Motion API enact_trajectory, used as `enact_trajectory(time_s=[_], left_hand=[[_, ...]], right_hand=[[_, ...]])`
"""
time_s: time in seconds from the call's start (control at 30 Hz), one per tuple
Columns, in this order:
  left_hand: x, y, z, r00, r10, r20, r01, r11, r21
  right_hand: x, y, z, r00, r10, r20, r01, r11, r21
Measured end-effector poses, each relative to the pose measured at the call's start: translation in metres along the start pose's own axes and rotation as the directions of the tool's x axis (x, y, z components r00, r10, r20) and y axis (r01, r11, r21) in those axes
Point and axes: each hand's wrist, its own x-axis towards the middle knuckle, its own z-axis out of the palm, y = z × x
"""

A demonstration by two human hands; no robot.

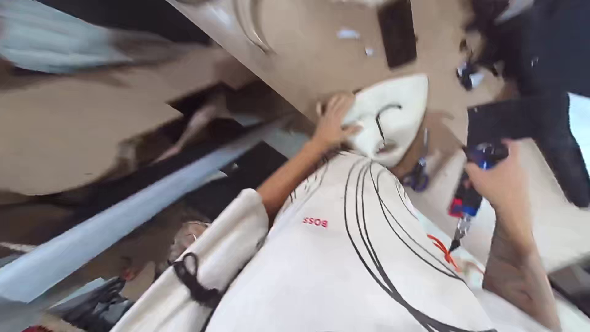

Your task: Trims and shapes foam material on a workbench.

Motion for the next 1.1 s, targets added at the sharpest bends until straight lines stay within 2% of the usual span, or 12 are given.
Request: enact_trajectory(time_s=[0.07,0.13,0.2,0.3,0.43,0.7,0.83,0.93,1.1], left_hand=[[0.002,-0.018,0.006,0.995,0.062,-0.078,-0.065,0.997,-0.028],[0.002,-0.028,0.014,0.985,0.094,-0.144,-0.103,0.993,-0.057],[0.002,-0.03,0.024,0.971,0.103,-0.217,-0.121,0.99,-0.072],[0.003,-0.034,0.028,0.963,0.11,-0.244,-0.138,0.985,-0.1],[0.003,-0.037,0.032,0.959,0.119,-0.258,-0.154,0.981,-0.119],[0.001,-0.037,0.031,0.968,0.105,-0.226,-0.142,0.978,-0.153],[0.003,-0.037,0.035,0.962,0.091,-0.258,-0.136,0.978,-0.159],[0.003,-0.034,0.033,0.968,0.088,-0.234,-0.127,0.979,-0.157],[0.001,-0.034,0.037,0.967,0.085,-0.241,-0.121,0.983,-0.141]], right_hand=[[0.003,-0.048,-0.013,0.997,-0.031,0.076,0.016,0.98,0.196],[0.008,-0.1,-0.021,0.972,-0.145,0.185,0.072,0.933,0.354],[0.023,-0.147,-0.02,0.918,-0.25,0.307,0.114,0.909,0.4],[0.063,-0.214,0.002,0.84,-0.258,0.477,0.092,0.935,0.342],[0.087,-0.27,0.035,0.824,-0.106,0.556,0.008,0.984,0.176],[0.086,-0.299,0.058,0.85,0.069,0.522,-0.061,0.998,-0.033],[0.092,-0.298,0.058,0.842,0.071,0.534,-0.094,0.995,0.015],[0.094,-0.295,0.058,0.837,0.063,0.543,-0.099,0.994,0.037],[0.098,-0.296,0.06,0.838,0.063,0.542,-0.052,0.998,-0.035]])
